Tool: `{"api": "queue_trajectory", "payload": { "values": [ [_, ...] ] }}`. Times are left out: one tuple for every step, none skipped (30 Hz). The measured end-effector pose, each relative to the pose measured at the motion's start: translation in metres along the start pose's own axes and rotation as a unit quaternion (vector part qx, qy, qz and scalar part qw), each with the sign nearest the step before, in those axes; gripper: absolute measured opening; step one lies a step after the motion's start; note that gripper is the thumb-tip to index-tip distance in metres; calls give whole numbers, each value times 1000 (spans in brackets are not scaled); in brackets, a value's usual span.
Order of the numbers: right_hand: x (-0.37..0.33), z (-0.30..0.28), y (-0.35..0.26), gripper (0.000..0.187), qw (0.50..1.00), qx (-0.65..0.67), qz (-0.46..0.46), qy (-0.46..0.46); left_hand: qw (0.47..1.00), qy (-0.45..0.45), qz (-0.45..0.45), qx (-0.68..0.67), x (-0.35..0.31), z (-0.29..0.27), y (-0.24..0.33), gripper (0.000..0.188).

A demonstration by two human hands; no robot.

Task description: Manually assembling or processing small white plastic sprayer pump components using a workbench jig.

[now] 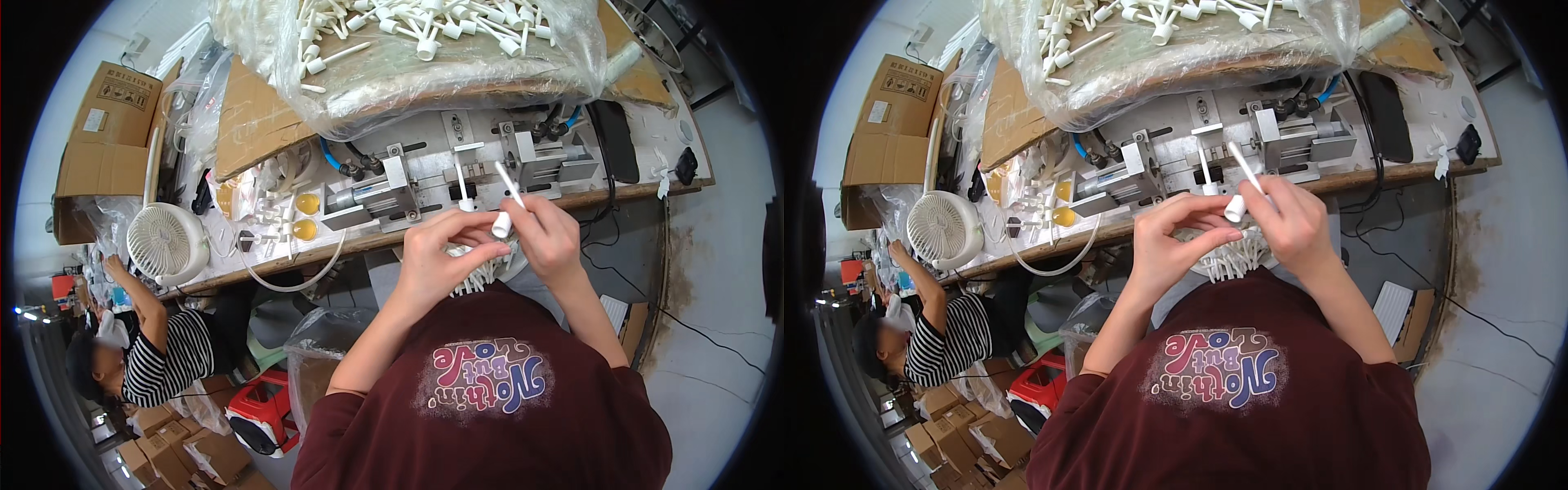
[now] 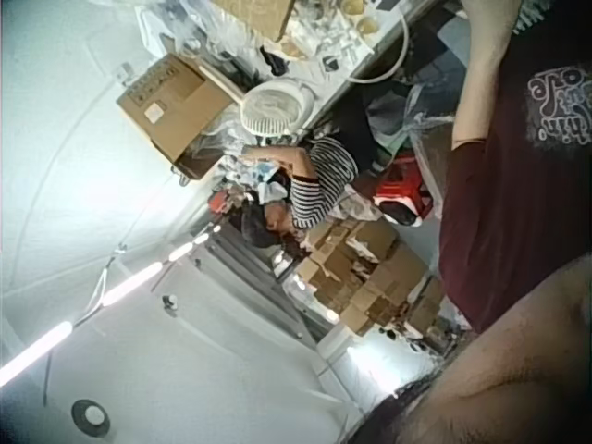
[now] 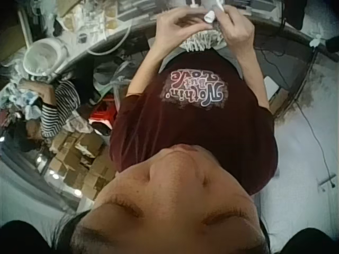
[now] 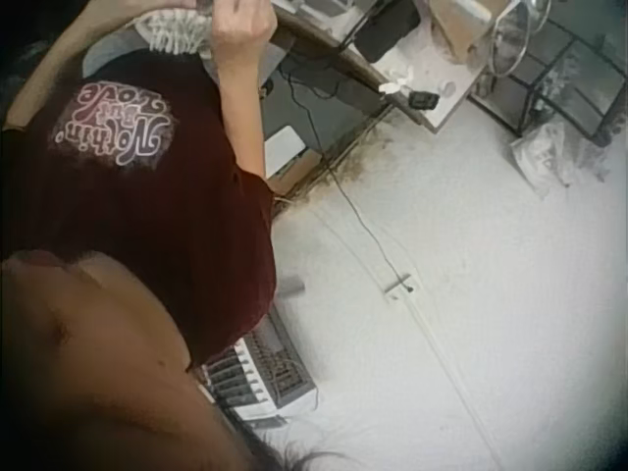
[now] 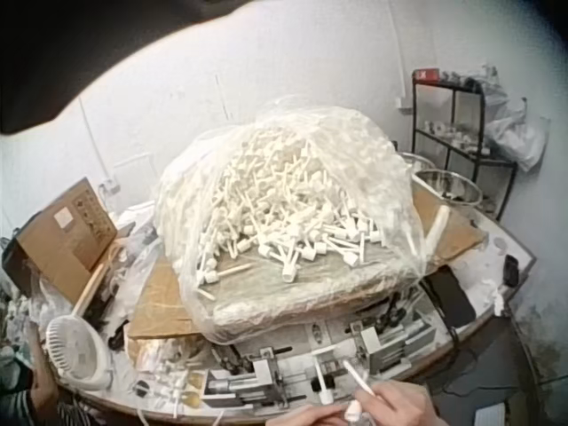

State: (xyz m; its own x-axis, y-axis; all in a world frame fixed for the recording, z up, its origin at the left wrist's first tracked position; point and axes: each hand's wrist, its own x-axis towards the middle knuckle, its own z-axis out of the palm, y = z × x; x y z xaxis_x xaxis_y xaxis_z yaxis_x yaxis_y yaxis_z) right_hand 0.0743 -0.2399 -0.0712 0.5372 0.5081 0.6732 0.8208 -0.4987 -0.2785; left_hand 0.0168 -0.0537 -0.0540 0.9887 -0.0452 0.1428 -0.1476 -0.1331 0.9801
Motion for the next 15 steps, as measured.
{"api": "queue_trajectory", "payload": {
  "values": [
    [1,4,-2,34,1000,-2,-18,1,1000,7,-18,-15,-1,1,0,26],
    [2,6,-3,34,1000,-8,-28,5,999,14,-36,-30,-1,2,0,26],
    [4,7,-4,35,999,-4,-30,9,997,21,-53,-46,-1,3,0,26],
    [6,8,-5,36,999,0,-33,12,998,36,-27,-33,-2,4,-2,28],
    [8,10,-5,36,999,4,-35,16,998,40,-25,-34,-3,4,-3,28],
    [9,10,-5,36,999,13,-40,14,998,43,-22,-37,-5,4,-5,28],
    [9,11,-5,36,999,21,-45,12,998,46,-20,-39,-6,5,-6,27],
    [10,11,-4,36,998,30,-50,9,998,53,-10,-33,-7,6,-5,27],
    [10,13,-4,36,999,34,-31,16,998,61,0,-27,-7,6,-4,27],
    [9,15,-4,35,999,38,-13,22,997,69,10,-20,-6,6,-4,28],
    [9,16,-4,35,999,42,6,29,993,78,53,68,-6,5,-8,29],
    [10,15,-4,37,997,57,32,39,979,88,94,156,-4,2,-14,30],
    [13,13,-5,38,994,72,59,48,956,96,135,243,-3,-1,-18,31],
    [15,11,-6,39,991,87,86,57,924,107,157,333,-2,-2,-19,32],
    [17,7,-7,41,989,95,97,53,909,99,168,369,-1,-2,-23,31]
  ]
}}
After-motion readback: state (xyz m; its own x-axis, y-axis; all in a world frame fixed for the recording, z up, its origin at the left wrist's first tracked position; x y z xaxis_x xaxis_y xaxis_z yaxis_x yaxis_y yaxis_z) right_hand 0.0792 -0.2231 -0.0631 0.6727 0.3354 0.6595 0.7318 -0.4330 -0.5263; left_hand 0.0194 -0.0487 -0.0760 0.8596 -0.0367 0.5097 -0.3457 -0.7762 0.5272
